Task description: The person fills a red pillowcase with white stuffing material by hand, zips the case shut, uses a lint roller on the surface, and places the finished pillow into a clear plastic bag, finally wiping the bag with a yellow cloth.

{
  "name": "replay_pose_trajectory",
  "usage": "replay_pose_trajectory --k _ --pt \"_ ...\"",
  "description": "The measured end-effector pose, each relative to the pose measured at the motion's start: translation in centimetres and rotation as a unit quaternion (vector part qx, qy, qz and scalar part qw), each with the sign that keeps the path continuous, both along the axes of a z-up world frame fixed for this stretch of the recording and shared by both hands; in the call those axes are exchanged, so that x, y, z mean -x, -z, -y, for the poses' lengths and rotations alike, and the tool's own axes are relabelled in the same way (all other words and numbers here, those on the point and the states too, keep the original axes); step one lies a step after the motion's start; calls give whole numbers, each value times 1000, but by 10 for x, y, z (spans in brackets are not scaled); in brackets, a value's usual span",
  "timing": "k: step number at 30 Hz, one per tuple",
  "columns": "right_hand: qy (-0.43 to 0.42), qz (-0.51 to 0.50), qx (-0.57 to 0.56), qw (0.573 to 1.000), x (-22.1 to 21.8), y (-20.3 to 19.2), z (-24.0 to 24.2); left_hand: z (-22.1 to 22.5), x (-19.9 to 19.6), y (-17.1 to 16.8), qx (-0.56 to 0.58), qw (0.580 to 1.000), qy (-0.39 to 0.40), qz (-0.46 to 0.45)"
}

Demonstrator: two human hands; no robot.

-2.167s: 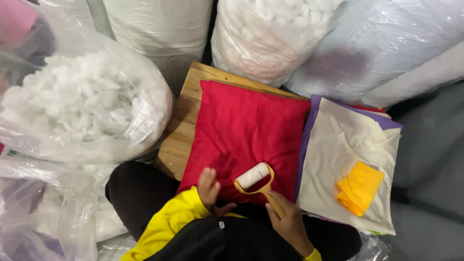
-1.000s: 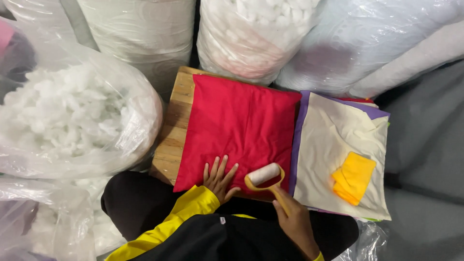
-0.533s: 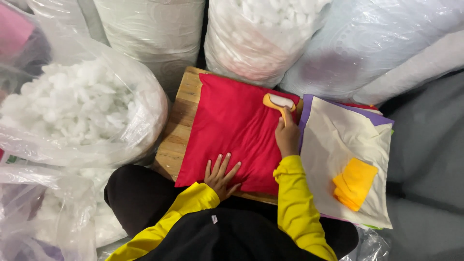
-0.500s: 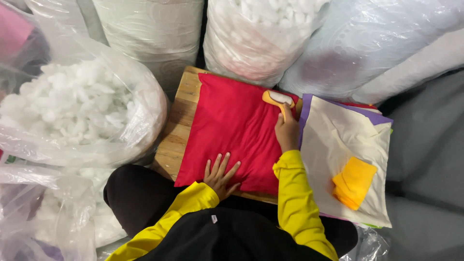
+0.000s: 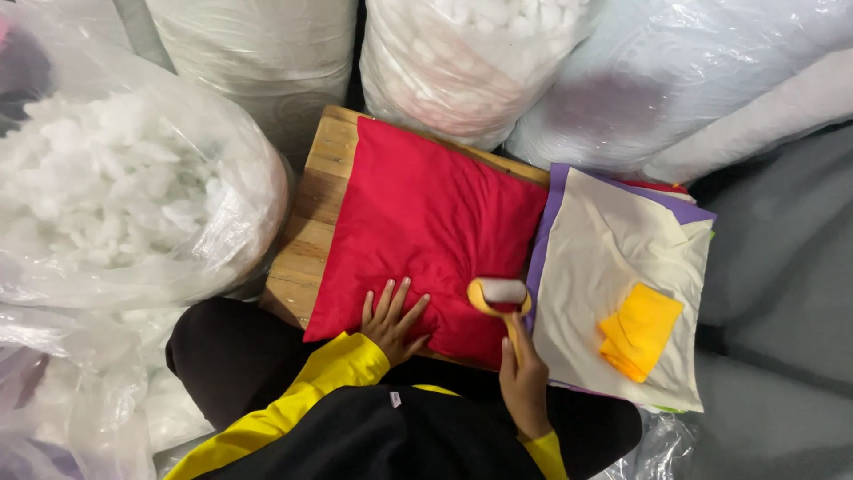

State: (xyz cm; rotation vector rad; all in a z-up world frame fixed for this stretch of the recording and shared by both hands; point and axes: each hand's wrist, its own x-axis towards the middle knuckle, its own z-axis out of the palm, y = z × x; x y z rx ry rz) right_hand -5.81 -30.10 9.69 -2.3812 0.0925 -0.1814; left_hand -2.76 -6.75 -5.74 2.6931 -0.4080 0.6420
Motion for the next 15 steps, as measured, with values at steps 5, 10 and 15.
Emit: replay_pose_trajectory --k 5,10,15 --pt "-48 4 32 998 47 -17 37 -5 4 -11 14 999 22 -38" --pt "-89 28 29 995 17 -31 5 -6 5 -27 28 999 32 -23" --pt "-69 129 132 980 -75 56 -32 -1 -1 -11 22 999 1 26"
